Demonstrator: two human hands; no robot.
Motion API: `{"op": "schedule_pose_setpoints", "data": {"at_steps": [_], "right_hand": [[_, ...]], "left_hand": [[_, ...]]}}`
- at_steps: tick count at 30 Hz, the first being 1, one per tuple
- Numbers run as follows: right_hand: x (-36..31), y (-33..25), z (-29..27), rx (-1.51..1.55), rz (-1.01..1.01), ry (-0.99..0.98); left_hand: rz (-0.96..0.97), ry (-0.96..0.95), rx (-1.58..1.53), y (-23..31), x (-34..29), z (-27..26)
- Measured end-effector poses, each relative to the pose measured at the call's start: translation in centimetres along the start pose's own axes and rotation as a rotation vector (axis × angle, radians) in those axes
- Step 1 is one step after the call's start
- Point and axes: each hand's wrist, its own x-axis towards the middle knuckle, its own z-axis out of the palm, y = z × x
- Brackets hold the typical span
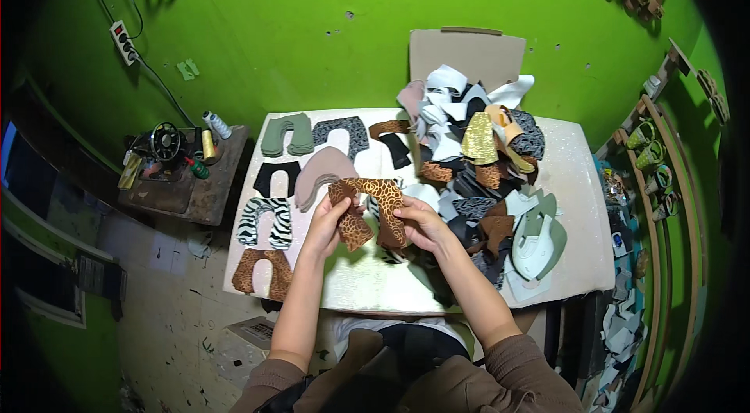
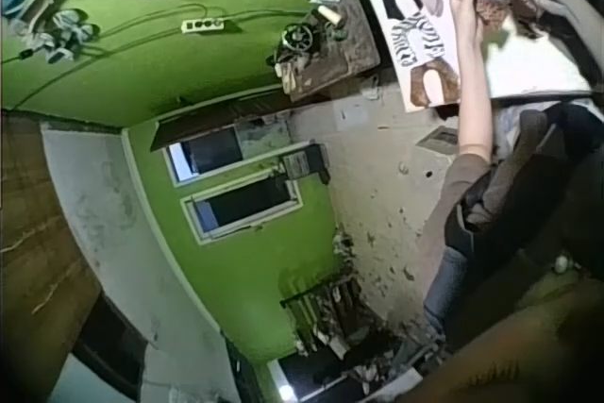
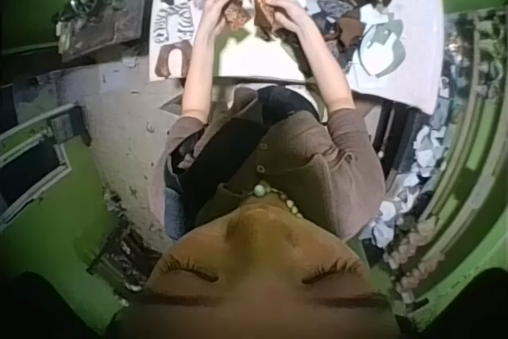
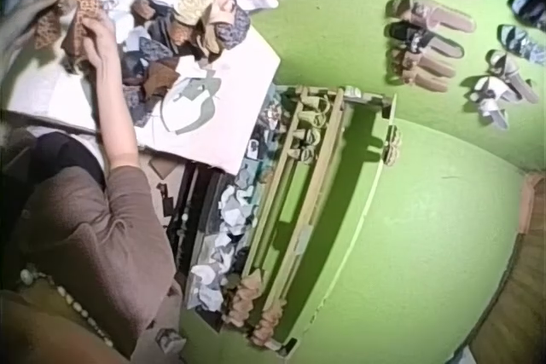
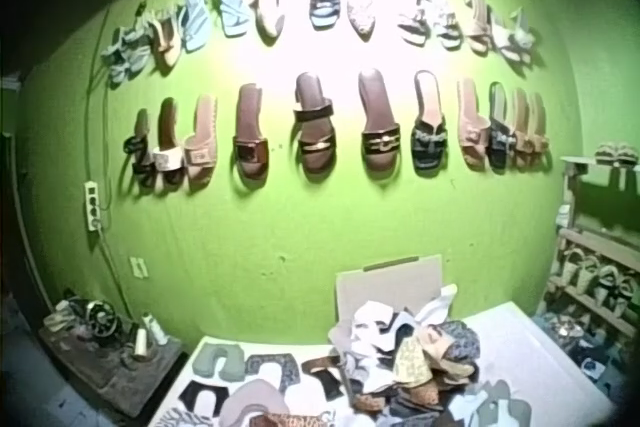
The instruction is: Sorting and pairing various patterned shoe upper components on a workbench.
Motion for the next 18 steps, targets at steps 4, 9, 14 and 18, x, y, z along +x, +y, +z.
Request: {"op": "schedule_pose_setpoints", "data": {"at_steps": [4, 9, 14, 18], "right_hand": [[2.0, 5.2, 2.6, 0.103, -0.047, 0.014], [4.8, 11.3, 6.3, 0.112, -0.035, -0.017], [6.6, 16.4, 8.0, 0.11, 0.041, 0.079], [7.6, 20.5, 9.3, 0.05, 0.187, 0.227]], "left_hand": [[-0.103, -0.035, -0.088, 1.7, -1.8, -4.6], [-0.14, -0.017, -0.139, 3.0, -3.1, -11.3], [-0.211, 0.061, -0.149, 3.6, -5.3, -17.7], [-0.179, 0.159, 0.202, 3.1, -7.9, -22.7]]}}
